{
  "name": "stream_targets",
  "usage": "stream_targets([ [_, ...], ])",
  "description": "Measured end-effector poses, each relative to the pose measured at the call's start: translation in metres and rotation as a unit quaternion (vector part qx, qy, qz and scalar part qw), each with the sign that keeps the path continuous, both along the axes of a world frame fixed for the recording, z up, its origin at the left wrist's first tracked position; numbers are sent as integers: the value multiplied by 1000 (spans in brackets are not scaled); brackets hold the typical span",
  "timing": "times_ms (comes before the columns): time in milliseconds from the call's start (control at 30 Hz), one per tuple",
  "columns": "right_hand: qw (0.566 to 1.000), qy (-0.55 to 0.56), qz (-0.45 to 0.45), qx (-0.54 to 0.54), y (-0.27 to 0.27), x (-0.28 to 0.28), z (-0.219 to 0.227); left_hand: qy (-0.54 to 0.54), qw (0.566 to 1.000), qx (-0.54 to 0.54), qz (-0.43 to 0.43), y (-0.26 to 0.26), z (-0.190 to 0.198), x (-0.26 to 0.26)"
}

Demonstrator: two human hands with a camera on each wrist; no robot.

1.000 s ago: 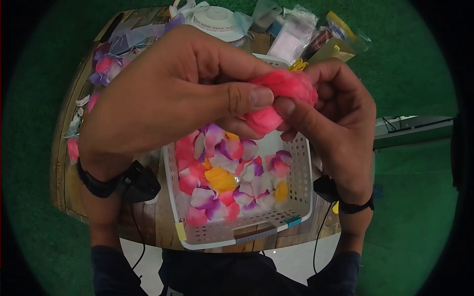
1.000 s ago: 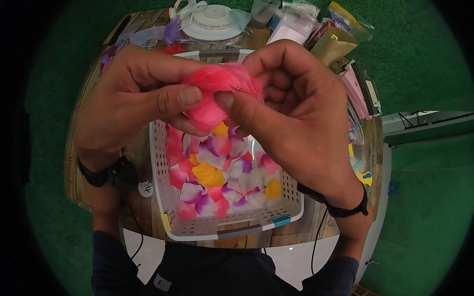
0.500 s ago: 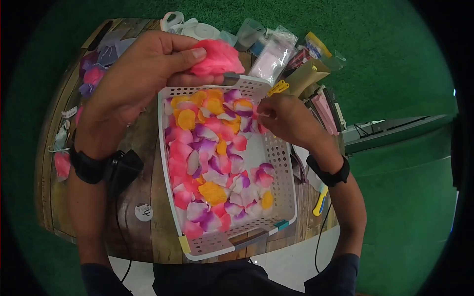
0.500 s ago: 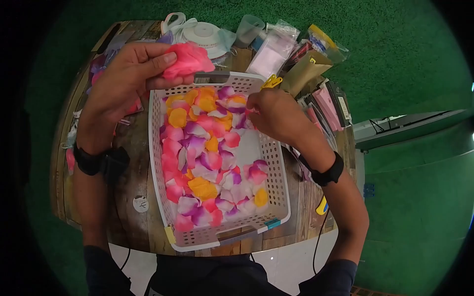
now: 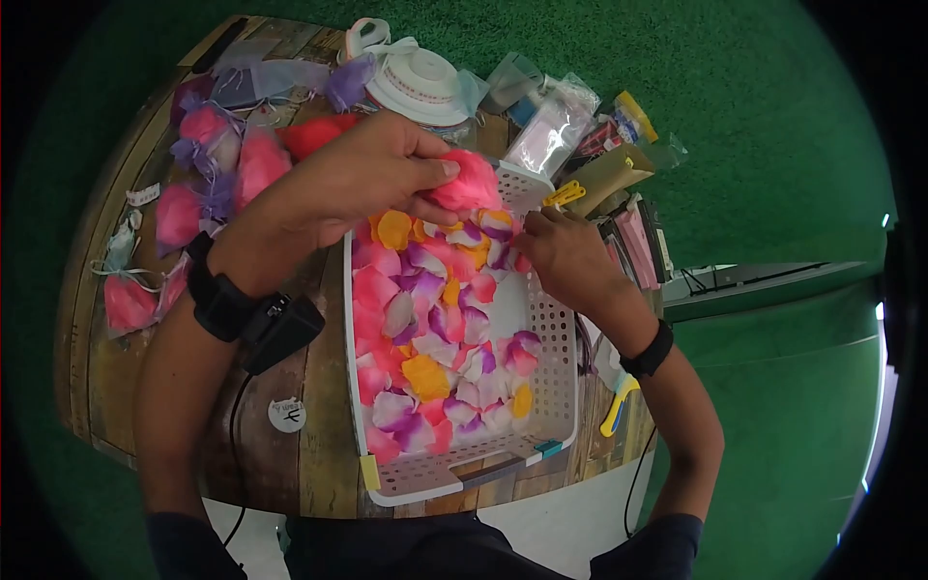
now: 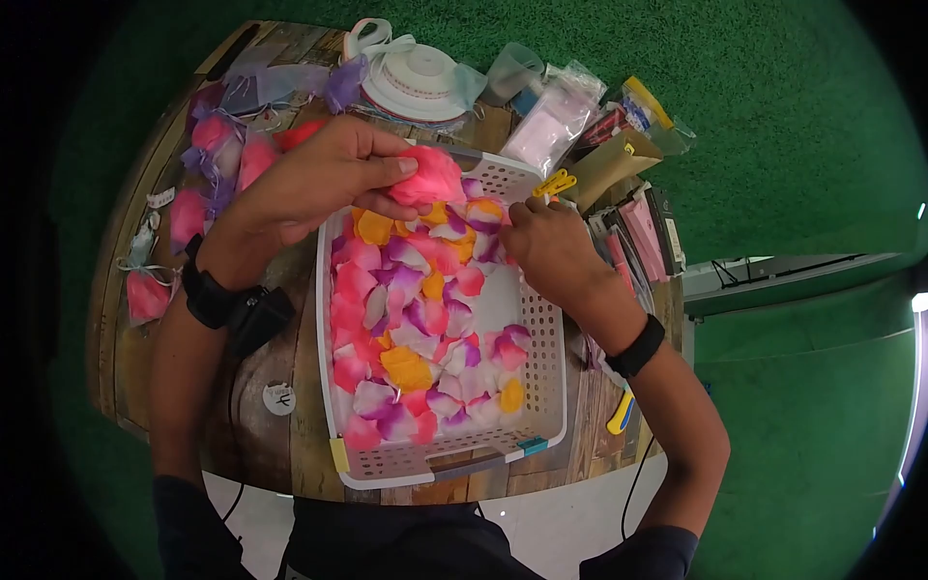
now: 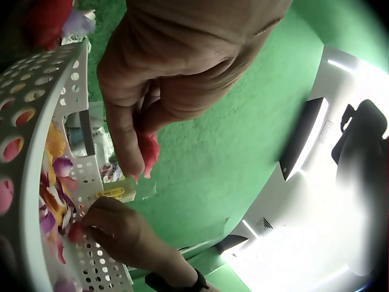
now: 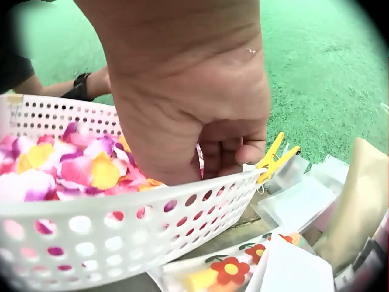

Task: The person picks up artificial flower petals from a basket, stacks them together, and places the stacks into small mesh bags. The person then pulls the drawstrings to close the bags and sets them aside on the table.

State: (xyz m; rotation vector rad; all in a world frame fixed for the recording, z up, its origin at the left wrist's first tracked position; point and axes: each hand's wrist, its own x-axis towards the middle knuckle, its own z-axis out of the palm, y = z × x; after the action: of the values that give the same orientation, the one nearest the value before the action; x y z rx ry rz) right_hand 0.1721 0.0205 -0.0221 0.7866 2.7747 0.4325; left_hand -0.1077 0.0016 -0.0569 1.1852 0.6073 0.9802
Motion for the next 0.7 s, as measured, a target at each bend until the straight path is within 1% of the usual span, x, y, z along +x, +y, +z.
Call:
stream_targets([
  [33,1000,-3,4,0,-1,-3,3,-3,1000,0,4,-1,1,1],
  [67,995,46,-54,-69,-3,-5,8,-9,1000,-11,1,-3,2,3],
  [100,980,93,-113,-138,-7,-9,14,-16,1000,-22,-2,-6,2,5],
  [133,981,87,-109,-137,-10,-12,17,-22,1000,-21,2,-7,0,7],
  [167,909,237,-194,-285,-14,-15,19,-4,999,-29,19,-8,-1,10],
  [200,784,374,-270,-415,-18,-18,23,15,999,-36,35,-7,-2,13],
  [233,728,428,-272,-462,-25,-24,28,11,999,-33,36,-8,-2,16],
  [267,730,427,-272,-460,-30,-29,34,9,998,-30,51,-8,-3,17],
  [333,636,486,-290,-524,-38,-35,39,11,998,-25,63,-9,-2,19],
  [367,635,489,-290,-523,-40,-38,38,16,998,-17,66,-10,-1,19],
  [433,646,546,-275,-456,-44,-45,35,22,997,-9,69,-12,1,19],
  [467,646,547,-275,-456,-45,-48,35,22,997,-5,77,-14,3,20],
  [533,523,632,-304,-484,-45,-52,36,23,996,-1,84,-16,3,23],
  [567,523,632,-304,-484,-44,-53,34,35,995,10,92,-16,1,25],
  [633,380,656,-295,-581,-44,-51,29,48,994,22,99,-17,1,29],
  [700,373,641,-302,-599,-49,-56,32,53,990,42,120,-20,4,33],
])
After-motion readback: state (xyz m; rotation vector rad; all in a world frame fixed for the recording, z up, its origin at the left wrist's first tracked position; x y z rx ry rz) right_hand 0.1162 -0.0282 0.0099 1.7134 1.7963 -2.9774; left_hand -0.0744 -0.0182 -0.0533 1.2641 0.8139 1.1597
